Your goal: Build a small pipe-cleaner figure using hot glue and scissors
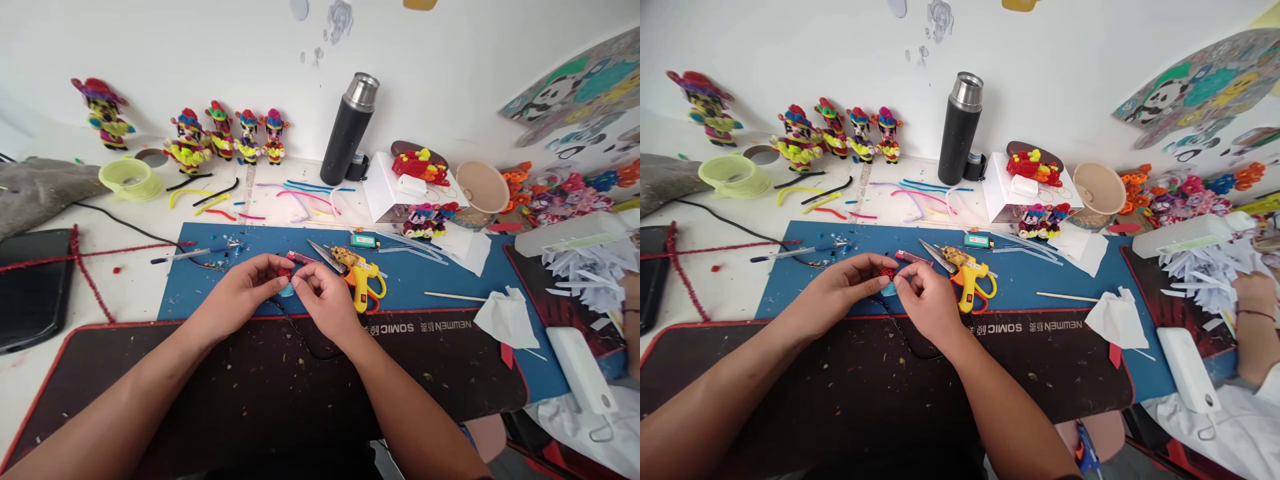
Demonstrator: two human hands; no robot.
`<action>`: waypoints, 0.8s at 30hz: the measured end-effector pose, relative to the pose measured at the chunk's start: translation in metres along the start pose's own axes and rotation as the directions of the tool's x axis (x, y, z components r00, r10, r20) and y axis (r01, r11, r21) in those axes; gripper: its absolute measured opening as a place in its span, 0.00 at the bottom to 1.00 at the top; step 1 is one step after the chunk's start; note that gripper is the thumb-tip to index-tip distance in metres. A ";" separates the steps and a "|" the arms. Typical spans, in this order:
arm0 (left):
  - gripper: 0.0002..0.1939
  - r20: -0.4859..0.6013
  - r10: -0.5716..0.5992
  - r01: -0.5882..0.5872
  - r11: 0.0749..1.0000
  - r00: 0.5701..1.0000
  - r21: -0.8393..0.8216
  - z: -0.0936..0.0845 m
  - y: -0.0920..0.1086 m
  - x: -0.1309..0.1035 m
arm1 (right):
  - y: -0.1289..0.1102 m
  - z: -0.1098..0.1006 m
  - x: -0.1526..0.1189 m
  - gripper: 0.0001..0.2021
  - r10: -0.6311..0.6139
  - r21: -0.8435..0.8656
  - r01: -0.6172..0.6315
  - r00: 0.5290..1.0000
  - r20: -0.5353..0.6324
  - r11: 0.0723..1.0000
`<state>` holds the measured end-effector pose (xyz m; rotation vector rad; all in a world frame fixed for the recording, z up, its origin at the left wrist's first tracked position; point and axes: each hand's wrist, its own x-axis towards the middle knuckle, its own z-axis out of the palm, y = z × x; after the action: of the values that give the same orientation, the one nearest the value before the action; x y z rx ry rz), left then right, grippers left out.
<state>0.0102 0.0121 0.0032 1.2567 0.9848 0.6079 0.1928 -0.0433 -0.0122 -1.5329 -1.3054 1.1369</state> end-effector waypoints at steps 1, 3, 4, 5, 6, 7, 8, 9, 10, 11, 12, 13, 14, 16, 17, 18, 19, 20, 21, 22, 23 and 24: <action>0.21 0.000 -0.004 0.004 1.000 1.000 0.003 0.000 0.000 0.000 | 0.000 0.000 0.000 0.07 0.002 -0.001 -0.002 1.000 0.000 1.000; 0.21 0.001 -0.008 0.008 1.000 1.000 0.012 0.000 0.000 0.000 | 0.000 0.001 0.000 0.07 0.006 0.002 -0.006 1.000 -0.002 1.000; 0.21 0.000 -0.009 0.009 1.000 1.000 0.017 0.000 0.000 0.000 | 0.000 0.001 0.000 0.07 0.008 0.005 -0.008 1.000 -0.001 1.000; 0.21 -0.002 -0.010 0.010 1.000 1.000 0.022 0.000 0.000 0.000 | 0.001 0.001 0.000 0.07 0.009 0.008 -0.009 1.000 0.000 1.000; 0.21 -0.005 -0.010 0.010 1.000 1.000 0.026 -0.001 0.000 0.000 | 0.001 0.001 0.000 0.07 0.011 0.011 -0.011 1.000 0.004 1.000; 0.21 -0.007 -0.008 0.008 1.000 1.000 0.029 -0.001 0.000 0.000 | 0.001 0.002 0.000 0.07 0.012 0.012 -0.012 1.000 0.008 1.000; 0.21 -0.006 -0.006 0.006 1.000 1.000 0.030 -0.001 0.000 0.000 | 0.002 0.002 0.000 0.07 0.013 0.014 -0.013 1.000 0.011 1.000; 0.21 -0.003 -0.002 0.002 1.000 1.000 0.030 -0.001 0.000 0.000 | 0.002 0.002 0.000 0.07 0.013 0.015 -0.014 1.000 0.013 1.000; 0.21 -0.002 0.001 -0.001 1.000 1.000 0.028 -0.001 0.000 0.000 | 0.002 0.002 0.000 0.07 0.014 0.017 -0.014 1.000 0.012 1.000; 0.21 -0.001 0.003 -0.003 1.000 1.000 0.026 -0.001 0.000 0.000 | 0.002 0.002 0.000 0.07 0.013 0.019 -0.014 1.000 0.011 1.000; 0.21 -0.002 0.002 -0.002 1.000 1.000 0.023 -0.001 0.000 0.000 | 0.003 0.002 0.000 0.07 0.013 0.022 -0.013 1.000 0.010 1.000; 0.20 -0.004 0.000 0.000 1.000 1.000 0.018 -0.001 0.000 -0.001 | 0.003 0.002 0.000 0.06 0.011 0.023 -0.012 1.000 0.010 1.000; 0.20 -0.007 -0.003 0.003 1.000 1.000 0.012 -0.001 0.001 -0.001 | 0.003 0.002 -0.001 0.06 0.009 0.023 -0.009 1.000 0.011 1.000; 0.20 -0.009 -0.008 0.008 1.000 1.000 0.007 0.000 0.002 -0.001 | 0.004 0.002 -0.001 0.06 0.006 0.020 -0.006 1.000 0.016 1.000; 0.20 -0.009 -0.011 0.011 1.000 1.000 0.008 0.000 0.003 -0.001 | 0.004 0.002 -0.001 0.06 0.006 0.017 -0.006 1.000 0.019 1.000; 0.20 -0.009 -0.013 0.014 1.000 1.000 0.010 0.001 0.003 -0.001 | 0.004 0.002 -0.001 0.06 0.006 0.014 -0.007 1.000 0.021 1.000; 0.21 -0.010 -0.016 0.016 1.000 1.000 0.010 0.001 0.004 -0.001 | 0.004 0.002 -0.001 0.06 0.007 0.011 -0.008 1.000 0.022 1.000; 0.21 -0.013 -0.019 0.019 1.000 1.000 0.007 0.001 0.004 -0.001 | 0.005 0.002 -0.001 0.06 0.008 0.009 -0.008 1.000 0.022 1.000; 0.22 -0.017 -0.022 0.022 1.000 1.000 0.001 0.001 0.004 0.000 | 0.005 0.001 -0.001 0.06 0.008 0.007 -0.008 1.000 0.022 1.000; 0.23 -0.022 -0.025 0.025 1.000 0.999 -0.008 0.001 0.003 0.000 | 0.005 0.001 -0.001 0.06 0.007 0.006 -0.007 1.000 0.021 1.000; 0.23 -0.025 -0.027 0.026 0.999 0.999 -0.018 0.000 0.003 0.001 | 0.004 0.001 -0.001 0.06 0.006 0.007 -0.006 1.000 0.021 1.000; 0.23 -0.024 -0.028 0.028 0.999 0.999 -0.027 0.000 0.002 0.001 | 0.004 0.001 -0.001 0.07 0.004 0.009 -0.005 1.000 0.021 1.000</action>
<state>0.0111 0.0134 0.0048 1.2127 1.0101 0.6143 0.1925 -0.0448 -0.0166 -1.5223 -1.3100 1.1629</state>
